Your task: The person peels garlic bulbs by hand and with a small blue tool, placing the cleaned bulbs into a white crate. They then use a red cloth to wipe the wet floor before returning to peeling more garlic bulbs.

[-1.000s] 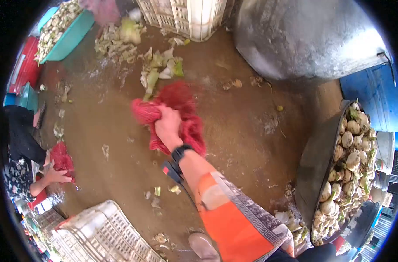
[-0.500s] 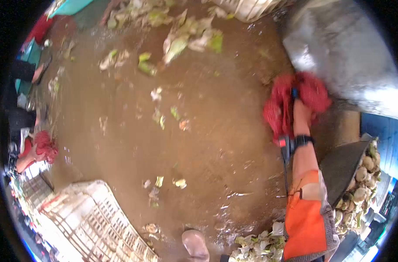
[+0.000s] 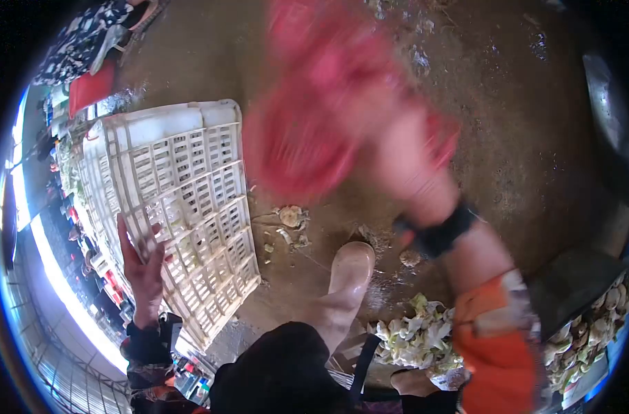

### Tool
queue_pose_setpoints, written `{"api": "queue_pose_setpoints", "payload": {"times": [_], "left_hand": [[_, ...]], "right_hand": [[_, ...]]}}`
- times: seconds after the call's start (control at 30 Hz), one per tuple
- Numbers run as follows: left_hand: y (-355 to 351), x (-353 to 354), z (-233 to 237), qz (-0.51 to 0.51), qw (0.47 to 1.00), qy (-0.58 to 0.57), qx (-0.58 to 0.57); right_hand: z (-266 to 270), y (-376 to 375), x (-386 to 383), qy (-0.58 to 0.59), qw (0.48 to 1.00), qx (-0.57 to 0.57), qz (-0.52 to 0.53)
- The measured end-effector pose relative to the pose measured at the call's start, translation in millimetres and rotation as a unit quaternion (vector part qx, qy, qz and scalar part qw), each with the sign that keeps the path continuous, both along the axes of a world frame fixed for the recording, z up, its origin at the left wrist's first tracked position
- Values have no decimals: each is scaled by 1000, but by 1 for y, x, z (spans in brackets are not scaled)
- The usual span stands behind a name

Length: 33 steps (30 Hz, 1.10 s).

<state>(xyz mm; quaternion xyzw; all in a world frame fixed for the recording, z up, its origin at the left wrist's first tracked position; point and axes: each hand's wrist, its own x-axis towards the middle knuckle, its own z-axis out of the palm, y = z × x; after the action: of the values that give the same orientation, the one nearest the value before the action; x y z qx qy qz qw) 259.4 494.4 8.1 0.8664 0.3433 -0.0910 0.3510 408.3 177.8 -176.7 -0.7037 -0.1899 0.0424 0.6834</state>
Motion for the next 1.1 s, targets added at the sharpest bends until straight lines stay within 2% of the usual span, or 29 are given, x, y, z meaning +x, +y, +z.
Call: {"api": "queue_pose_setpoints", "payload": {"times": [0.03,0.07,0.1,0.17,0.2,0.23,0.3,0.37,0.4,0.5,0.53,0.6,0.63,0.67,0.7,0.73,0.8,0.83,0.87,0.9,0.93,0.97,1.0,1.1], "left_hand": [[11,-5,2,-31,998,-53,-6],[22,-10,4,-23,998,-62,16],[28,-15,8,-9,997,-76,6],[34,-21,10,18,997,-71,4],[42,-26,9,-8,996,-80,31],[52,-28,10,11,998,-51,21],[64,-28,-1,6,999,-34,6],[87,-46,-26,-38,998,-56,18],[96,-51,-30,-6,998,-52,-31],[100,-56,-32,22,997,-56,-47],[103,-60,-33,25,997,-60,-52],[106,-63,-36,2,997,-67,-49],[108,-62,-32,-18,999,-9,-33],[100,-52,-21,-38,998,53,-18],[105,-56,-22,-92,995,40,-7],[119,-75,-31,43,988,-37,-144],[120,-75,-35,10,991,-52,-124],[113,-71,-35,-25,997,-71,-27],[104,-66,-37,-63,992,-83,65],[107,-64,-35,-89,992,-77,46],[107,-65,-35,-60,995,-75,36],[102,-58,-36,-31,997,-72,19],[97,-55,-35,-4,997,-73,4],[107,-57,-36,-44,996,-74,25]], "right_hand": [[3,27,-40,-142,980,-126,65],[0,53,-81,-274,920,-252,127],[-11,80,-121,-284,931,-169,155],[-30,108,-183,-255,913,-166,270],[-40,122,-213,-235,901,-165,326],[-63,132,-231,-238,878,-199,366],[-74,130,-217,-215,887,-170,371],[-90,121,-199,-207,900,-167,344],[-94,114,-176,-218,887,-227,338],[-82,65,-72,-219,858,-337,320],[-81,38,-31,-217,865,-341,296],[-59,-4,49,-220,776,-510,299],[-43,-11,95,-125,713,-616,312],[-74,-46,136,-218,840,-452,205],[-60,-54,172,-237,884,-393,90],[-74,-73,209,-241,878,-412,41],[-96,-104,280,-238,850,-468,-36],[-93,-112,298,-229,828,-507,-63],[-81,-100,294,-217,828,-500,-130],[-65,-88,285,-206,806,-535,-146],[-51,-80,259,-288,843,-429,-145],[-23,-71,233,-328,824,-456,-69],[-20,-77,198,-349,812,-466,-30],[-3,-81,94,-410,786,-455,79]]}}
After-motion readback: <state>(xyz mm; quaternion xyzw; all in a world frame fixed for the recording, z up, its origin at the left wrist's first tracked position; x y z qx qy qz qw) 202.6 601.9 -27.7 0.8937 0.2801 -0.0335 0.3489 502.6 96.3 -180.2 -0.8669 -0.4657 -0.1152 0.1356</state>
